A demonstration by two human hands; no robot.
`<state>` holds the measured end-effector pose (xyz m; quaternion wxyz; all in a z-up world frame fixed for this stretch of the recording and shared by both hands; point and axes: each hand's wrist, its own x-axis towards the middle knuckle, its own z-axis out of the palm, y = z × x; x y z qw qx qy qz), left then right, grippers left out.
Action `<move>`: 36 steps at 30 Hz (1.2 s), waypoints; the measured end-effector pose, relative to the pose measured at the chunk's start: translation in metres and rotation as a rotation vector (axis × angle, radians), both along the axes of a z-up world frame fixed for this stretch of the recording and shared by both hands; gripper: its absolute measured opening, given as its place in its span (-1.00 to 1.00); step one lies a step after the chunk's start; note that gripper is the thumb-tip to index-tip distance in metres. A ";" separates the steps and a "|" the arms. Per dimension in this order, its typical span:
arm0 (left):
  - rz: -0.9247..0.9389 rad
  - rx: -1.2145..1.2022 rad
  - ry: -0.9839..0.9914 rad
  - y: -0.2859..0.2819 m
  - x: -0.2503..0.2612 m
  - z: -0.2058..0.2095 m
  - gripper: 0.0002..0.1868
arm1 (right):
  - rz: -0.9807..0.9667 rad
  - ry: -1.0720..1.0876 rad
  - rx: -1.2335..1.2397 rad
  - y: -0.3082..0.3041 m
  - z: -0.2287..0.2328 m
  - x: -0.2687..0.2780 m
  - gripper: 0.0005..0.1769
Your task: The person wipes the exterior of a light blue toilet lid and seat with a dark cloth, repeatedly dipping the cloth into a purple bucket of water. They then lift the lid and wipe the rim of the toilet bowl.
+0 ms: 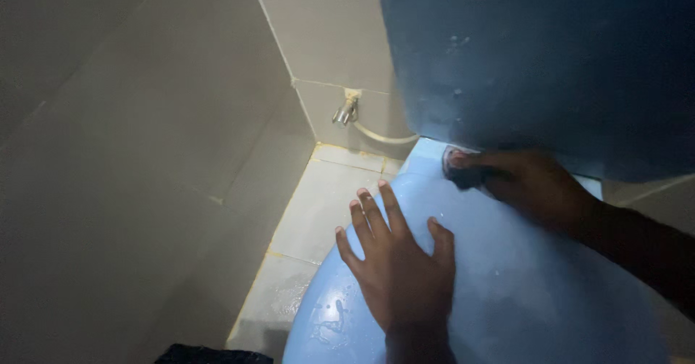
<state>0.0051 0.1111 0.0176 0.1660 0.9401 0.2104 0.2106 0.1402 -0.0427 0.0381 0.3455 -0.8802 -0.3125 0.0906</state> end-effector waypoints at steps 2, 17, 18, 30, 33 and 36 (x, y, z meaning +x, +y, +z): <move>-0.002 -0.028 -0.003 -0.001 0.000 0.001 -0.20 | -0.075 0.042 -0.126 0.000 -0.010 0.006 -0.69; -0.001 -0.019 0.000 0.000 0.000 -0.001 -0.18 | -0.166 0.215 -0.233 -0.002 0.007 0.001 -0.60; 0.004 -0.011 -0.021 0.000 0.000 -0.002 -0.19 | -0.159 0.203 -0.285 -0.003 0.006 0.002 -0.61; 0.004 0.020 -0.054 -0.004 0.000 -0.002 -0.22 | 0.010 -0.029 0.027 0.009 -0.025 0.019 -0.66; 0.003 0.022 -0.037 -0.005 0.000 -0.004 -0.22 | -0.149 0.116 -0.199 -0.026 -0.010 0.001 -0.60; 0.005 0.035 -0.014 -0.002 -0.001 -0.005 -0.22 | -0.167 0.071 -0.108 -0.019 -0.002 -0.007 -0.62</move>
